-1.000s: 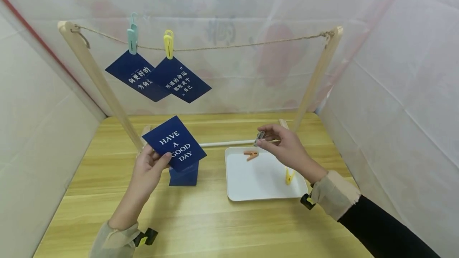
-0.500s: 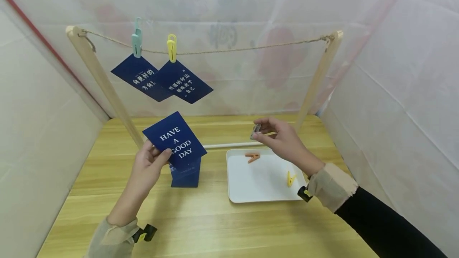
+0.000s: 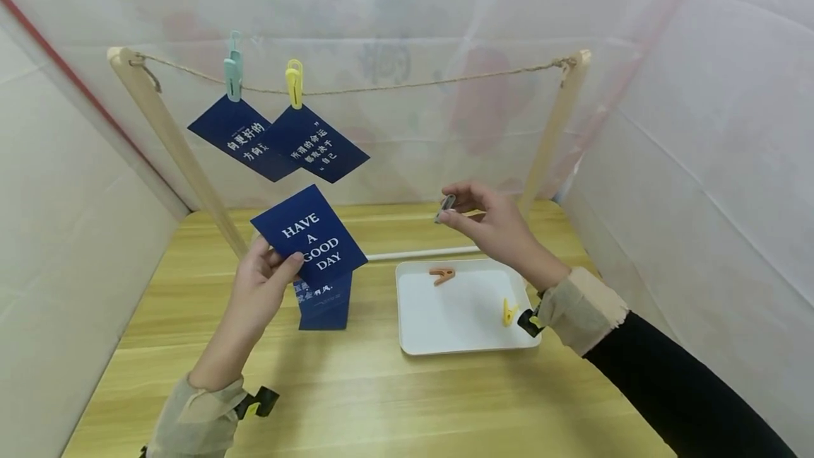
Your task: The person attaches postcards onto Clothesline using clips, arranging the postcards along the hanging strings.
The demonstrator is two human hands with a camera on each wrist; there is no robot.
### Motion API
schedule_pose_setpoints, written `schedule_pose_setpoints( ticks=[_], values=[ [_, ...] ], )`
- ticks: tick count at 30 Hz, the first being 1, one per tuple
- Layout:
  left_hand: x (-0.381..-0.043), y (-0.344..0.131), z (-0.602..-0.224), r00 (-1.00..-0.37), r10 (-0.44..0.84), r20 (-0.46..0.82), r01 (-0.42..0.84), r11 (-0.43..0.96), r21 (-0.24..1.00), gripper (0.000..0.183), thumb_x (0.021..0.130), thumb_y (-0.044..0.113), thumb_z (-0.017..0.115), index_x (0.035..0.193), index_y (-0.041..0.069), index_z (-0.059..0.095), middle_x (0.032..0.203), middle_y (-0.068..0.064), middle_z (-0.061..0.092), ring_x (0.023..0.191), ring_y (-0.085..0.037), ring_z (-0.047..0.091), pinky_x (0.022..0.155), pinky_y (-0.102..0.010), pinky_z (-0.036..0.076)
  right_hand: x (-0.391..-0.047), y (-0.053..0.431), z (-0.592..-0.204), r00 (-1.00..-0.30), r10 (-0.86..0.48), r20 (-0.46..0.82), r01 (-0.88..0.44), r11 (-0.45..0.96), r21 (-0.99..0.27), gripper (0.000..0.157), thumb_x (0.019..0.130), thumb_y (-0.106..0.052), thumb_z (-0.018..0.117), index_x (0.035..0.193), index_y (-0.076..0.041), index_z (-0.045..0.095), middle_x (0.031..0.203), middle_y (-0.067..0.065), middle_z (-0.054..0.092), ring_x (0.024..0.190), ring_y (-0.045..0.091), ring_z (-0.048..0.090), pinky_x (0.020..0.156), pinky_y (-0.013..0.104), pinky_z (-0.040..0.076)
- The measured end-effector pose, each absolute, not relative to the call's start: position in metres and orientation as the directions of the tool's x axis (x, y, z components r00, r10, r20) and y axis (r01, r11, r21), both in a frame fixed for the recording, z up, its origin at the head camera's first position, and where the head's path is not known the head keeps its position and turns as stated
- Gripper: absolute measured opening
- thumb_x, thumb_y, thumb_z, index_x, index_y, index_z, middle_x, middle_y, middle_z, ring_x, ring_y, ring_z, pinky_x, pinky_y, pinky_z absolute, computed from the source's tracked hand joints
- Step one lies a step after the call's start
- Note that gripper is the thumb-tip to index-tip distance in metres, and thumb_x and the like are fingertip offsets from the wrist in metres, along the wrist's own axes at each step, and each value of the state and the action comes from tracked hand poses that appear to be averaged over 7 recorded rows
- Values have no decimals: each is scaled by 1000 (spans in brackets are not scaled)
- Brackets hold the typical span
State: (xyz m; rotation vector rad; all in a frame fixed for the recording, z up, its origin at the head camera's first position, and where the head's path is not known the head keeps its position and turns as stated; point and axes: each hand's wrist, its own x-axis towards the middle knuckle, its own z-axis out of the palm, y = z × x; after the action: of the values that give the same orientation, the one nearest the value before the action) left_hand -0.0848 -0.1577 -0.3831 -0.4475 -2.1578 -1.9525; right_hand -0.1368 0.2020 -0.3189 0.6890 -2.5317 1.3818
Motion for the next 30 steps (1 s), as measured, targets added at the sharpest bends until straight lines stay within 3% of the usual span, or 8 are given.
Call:
schedule_pose_setpoints(
  ticks=[15,30],
  values=[
    [-98,-151,-367,-924,92,370,377,80,923,44,102,9,54,145,9,44,127,-11,66,106,-12,69,82,-26,60,-146,193,-291,-853,-284,437,-521,482,-704,36,92,-31,74,124,-16,65,106,0,70,98,12,67,81,28,60],
    [-102,-140,-348,-950,85,301,306,58,950,45,102,10,54,145,10,43,133,-19,62,107,-12,69,84,-30,60,-149,185,-268,-842,-308,442,-539,499,-679,29,92,-23,74,118,-13,67,106,-1,71,96,10,68,80,26,59]
  ],
)
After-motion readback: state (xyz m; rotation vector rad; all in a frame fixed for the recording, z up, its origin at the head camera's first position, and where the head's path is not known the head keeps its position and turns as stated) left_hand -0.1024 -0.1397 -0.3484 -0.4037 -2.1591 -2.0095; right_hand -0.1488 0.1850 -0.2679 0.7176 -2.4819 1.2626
